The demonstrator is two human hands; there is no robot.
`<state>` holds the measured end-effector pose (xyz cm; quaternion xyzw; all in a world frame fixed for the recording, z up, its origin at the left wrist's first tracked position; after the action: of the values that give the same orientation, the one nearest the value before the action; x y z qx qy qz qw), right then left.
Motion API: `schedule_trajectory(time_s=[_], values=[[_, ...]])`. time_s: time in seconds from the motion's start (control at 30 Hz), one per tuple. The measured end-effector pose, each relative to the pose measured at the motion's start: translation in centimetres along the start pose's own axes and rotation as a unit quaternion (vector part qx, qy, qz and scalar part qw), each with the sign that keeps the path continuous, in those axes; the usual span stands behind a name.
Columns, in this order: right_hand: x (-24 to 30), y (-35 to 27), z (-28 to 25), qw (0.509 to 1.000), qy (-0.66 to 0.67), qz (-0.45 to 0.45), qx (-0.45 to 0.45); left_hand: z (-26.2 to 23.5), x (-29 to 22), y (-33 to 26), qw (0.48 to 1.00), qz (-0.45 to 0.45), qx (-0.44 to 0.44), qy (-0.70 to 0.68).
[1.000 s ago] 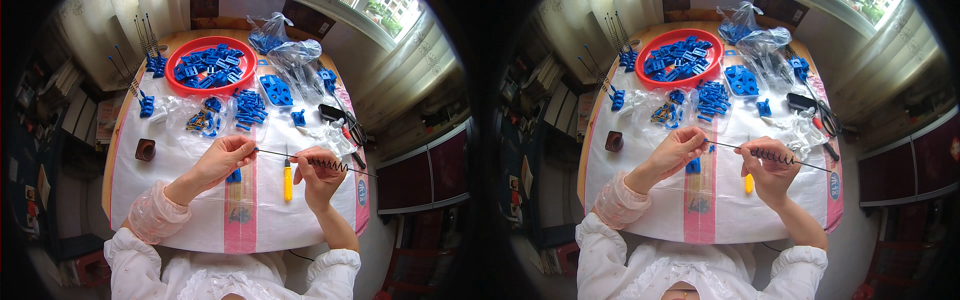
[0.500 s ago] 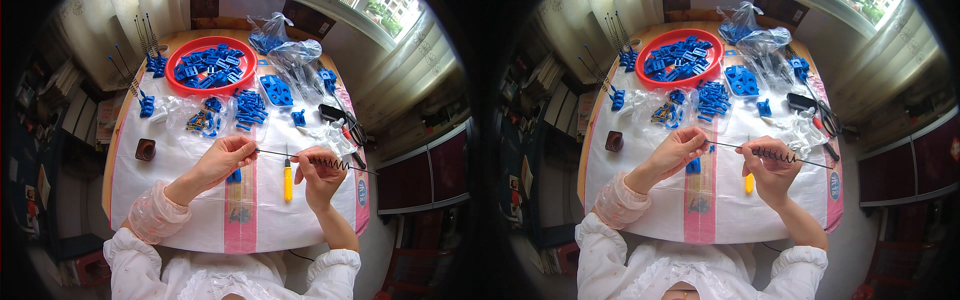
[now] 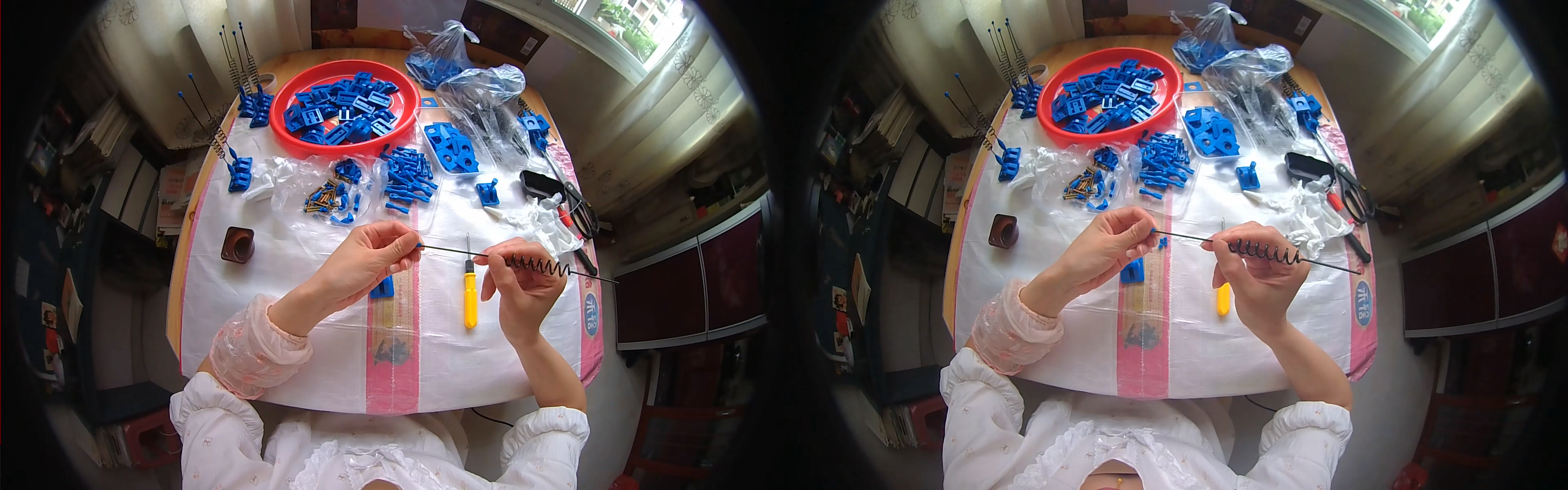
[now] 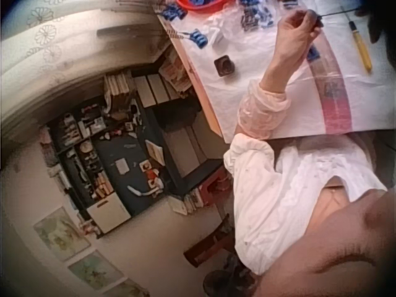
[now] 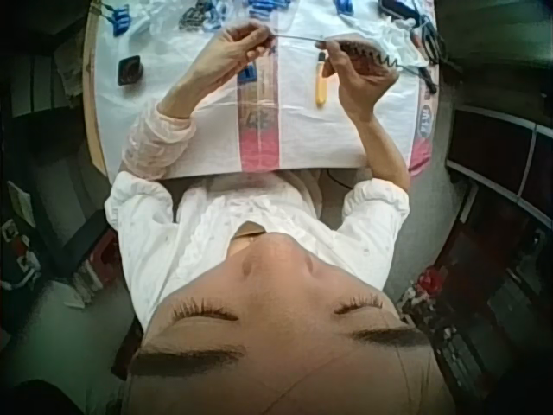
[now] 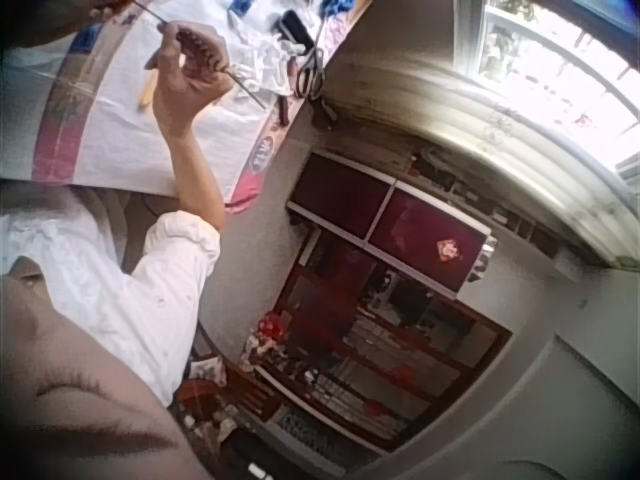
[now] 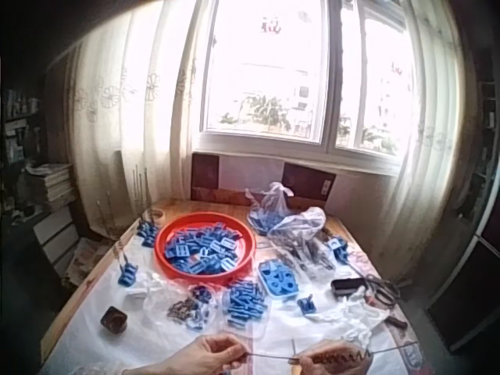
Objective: The recorder is assembling small lighting fixture components by threading a metal spring onto a rod and inserting them into plastic housings.
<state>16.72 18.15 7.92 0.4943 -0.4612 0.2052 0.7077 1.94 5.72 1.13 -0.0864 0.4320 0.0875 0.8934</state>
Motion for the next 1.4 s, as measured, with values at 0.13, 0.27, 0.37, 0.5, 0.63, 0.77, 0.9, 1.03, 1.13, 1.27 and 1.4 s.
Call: schedule_trajectory(time_s=[0.13,0.27,0.37,0.5,0.63,0.77,0.9,1.03,1.13,1.27,1.4], values=[[0.1,0.0,0.1,1.0,0.002,-0.001,-0.001,0.0,0.0,0.0,1.0,0.001,-0.003,0.002],[0.0,0.0,0.0,1.0,0.001,0.0,-0.004,0.0,0.0,0.0,1.0,0.002,0.0,0.005],[0.1,0.0,0.1,1.0,0.005,-0.004,-0.004,-0.1,0.1,0.0,1.0,0.002,-0.001,0.006],[0.3,-0.1,0.2,1.0,-0.007,-0.01,0.012,0.0,0.1,0.0,1.0,0.0,-0.004,0.008],[0.8,-0.2,0.5,0.998,-0.054,-0.036,0.022,0.0,0.1,0.0,1.0,-0.001,-0.005,0.013],[0.9,-0.3,0.8,0.993,-0.099,-0.052,0.039,-0.1,0.1,0.0,1.0,-0.003,-0.008,0.018],[0.9,-0.3,0.7,0.993,-0.1,-0.049,0.04,0.0,0.1,0.0,1.0,-0.006,-0.013,0.021],[0.9,-0.2,0.8,0.993,-0.099,-0.051,0.047,0.0,0.2,0.0,1.0,-0.006,-0.007,0.028],[0.9,-0.3,0.9,0.992,-0.099,-0.05,0.052,0.1,0.2,0.0,0.999,-0.008,-0.008,0.032],[0.7,-0.3,0.8,0.992,-0.1,-0.051,0.051,0.1,0.2,0.1,0.999,-0.004,-0.004,0.032],[0.8,-0.3,0.9,0.993,-0.095,-0.052,0.052,0.0,0.3,0.0,1.0,0.0,-0.008,0.03]])
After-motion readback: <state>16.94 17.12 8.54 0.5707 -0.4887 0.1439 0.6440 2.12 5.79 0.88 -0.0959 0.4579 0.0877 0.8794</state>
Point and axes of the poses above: each hand's wrist, its own y-axis towards the middle knuckle, its own z-axis out of the palm, x = y × z, the point moved 6 cm from there along y, towards the middle knuckle, and after that the axes turned 8 degrees about x, right-handed, at the moved point
